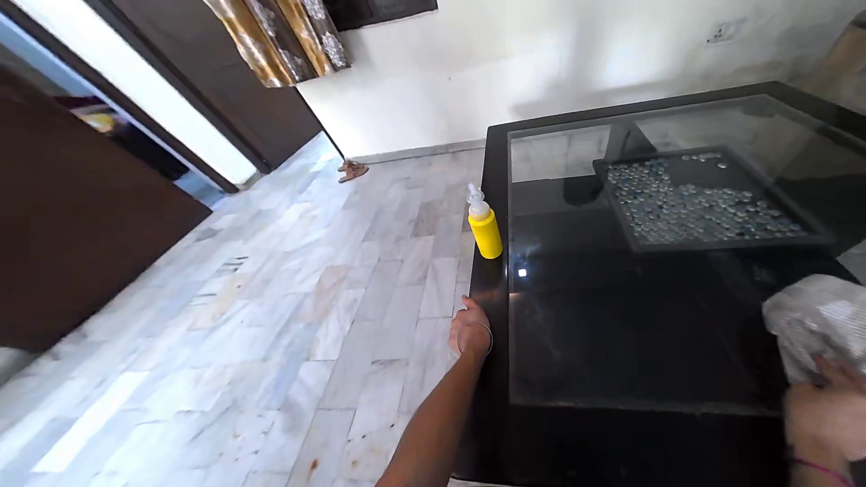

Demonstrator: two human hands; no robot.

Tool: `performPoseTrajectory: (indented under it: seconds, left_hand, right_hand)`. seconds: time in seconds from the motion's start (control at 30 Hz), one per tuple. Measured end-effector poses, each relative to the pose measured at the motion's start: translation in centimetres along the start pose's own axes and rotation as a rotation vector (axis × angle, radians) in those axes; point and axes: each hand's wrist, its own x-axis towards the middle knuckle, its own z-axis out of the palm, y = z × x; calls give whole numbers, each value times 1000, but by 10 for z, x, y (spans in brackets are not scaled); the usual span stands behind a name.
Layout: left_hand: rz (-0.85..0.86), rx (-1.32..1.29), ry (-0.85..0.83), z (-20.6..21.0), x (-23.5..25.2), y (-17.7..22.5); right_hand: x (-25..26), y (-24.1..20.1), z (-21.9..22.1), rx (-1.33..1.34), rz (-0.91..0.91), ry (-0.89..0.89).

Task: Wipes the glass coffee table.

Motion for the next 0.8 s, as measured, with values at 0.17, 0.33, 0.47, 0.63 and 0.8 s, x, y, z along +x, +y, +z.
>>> performPoseTrajectory:
  seconds: [0.17,0.33,0.47,0.63,0.8]
  left_hand:
    - [-6,1,-12,-2,-2,1]
    - [-9,-33,-4,-3,-6,2]
    - [33,-43,-17,-5,-8,-3]
    - [-13,-59,12,-2,-4,1]
    - [-12,-53,18,-1,-2,1]
  right_hand:
    - [-59,-72,27,61,-448,-247]
    - [-141,-124,47,117,-871,-625]
    - [-172,-127,63,212,-1095,-565]
    - [-100,-100,54,134,-884,-399]
    - [-12,-17,24,27,-440,-30]
